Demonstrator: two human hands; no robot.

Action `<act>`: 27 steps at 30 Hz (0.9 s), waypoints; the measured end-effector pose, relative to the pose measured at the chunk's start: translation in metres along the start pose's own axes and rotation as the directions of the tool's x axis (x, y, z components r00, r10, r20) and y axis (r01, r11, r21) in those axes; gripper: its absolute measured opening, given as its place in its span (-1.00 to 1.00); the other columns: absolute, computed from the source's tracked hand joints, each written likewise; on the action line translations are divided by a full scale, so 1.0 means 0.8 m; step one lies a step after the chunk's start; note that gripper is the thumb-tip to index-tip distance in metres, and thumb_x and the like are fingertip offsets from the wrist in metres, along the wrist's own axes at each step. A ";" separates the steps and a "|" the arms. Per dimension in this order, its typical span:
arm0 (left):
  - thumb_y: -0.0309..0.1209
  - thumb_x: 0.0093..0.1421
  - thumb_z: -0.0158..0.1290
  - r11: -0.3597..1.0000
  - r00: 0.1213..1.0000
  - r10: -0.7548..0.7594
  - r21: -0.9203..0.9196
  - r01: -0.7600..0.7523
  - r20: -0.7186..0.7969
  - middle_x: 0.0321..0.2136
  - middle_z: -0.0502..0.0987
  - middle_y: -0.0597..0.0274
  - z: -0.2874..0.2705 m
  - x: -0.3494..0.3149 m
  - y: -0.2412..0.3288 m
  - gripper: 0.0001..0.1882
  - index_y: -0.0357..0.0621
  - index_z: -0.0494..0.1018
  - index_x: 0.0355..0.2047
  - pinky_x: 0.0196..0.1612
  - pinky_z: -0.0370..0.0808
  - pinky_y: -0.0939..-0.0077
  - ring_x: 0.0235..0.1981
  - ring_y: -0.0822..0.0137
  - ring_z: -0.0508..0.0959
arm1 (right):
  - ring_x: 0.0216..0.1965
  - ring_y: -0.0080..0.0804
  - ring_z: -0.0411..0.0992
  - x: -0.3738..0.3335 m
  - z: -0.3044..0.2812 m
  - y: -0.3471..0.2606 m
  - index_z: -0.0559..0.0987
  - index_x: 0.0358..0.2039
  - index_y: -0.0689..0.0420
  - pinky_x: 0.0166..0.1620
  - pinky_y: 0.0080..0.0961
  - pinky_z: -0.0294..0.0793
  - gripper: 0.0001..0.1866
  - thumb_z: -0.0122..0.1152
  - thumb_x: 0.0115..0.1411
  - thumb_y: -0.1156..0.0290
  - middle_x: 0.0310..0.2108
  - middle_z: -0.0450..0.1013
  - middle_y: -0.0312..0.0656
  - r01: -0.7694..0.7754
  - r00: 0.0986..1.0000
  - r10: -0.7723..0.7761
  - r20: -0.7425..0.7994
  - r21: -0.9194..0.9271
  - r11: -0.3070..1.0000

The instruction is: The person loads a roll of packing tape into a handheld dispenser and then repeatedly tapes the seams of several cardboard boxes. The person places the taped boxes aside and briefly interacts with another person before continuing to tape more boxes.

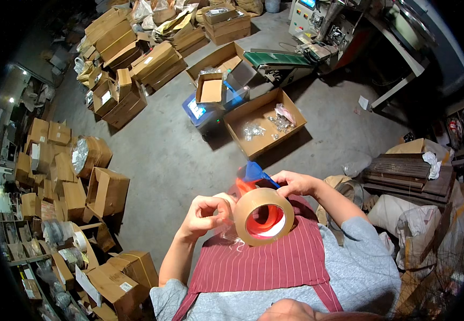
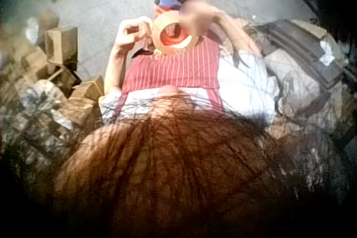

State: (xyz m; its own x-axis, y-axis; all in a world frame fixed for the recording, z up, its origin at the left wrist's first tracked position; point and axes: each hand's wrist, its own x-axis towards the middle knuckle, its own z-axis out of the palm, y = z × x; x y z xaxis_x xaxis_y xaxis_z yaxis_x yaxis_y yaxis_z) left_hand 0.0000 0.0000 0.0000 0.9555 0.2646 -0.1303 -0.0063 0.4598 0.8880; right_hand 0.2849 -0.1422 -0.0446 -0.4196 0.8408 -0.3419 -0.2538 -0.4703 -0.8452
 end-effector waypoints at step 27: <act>-0.35 -0.05 0.10 0.888 0.973 -0.118 -0.459 0.015 -0.198 -0.55 0.36 0.27 0.052 -0.037 -0.014 -0.80 -0.22 0.36 -0.60 -0.45 0.18 0.54 -0.54 0.45 0.27 | 0.23 -0.34 0.32 -0.034 0.020 0.033 0.10 0.42 0.20 0.30 -0.27 0.28 0.11 0.55 -0.09 0.35 0.27 0.30 -0.10 0.139 0.985 -0.158 0.074 0.217 0.966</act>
State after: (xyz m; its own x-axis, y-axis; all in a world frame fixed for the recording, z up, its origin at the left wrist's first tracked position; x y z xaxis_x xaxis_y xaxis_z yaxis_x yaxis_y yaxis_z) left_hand -0.0156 -0.0484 0.0124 0.8723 0.3706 -0.3189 -0.1271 0.8017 0.5840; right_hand 0.2754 -0.1815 -0.0510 -0.4377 0.8825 -0.1723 -0.4926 -0.3957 -0.7751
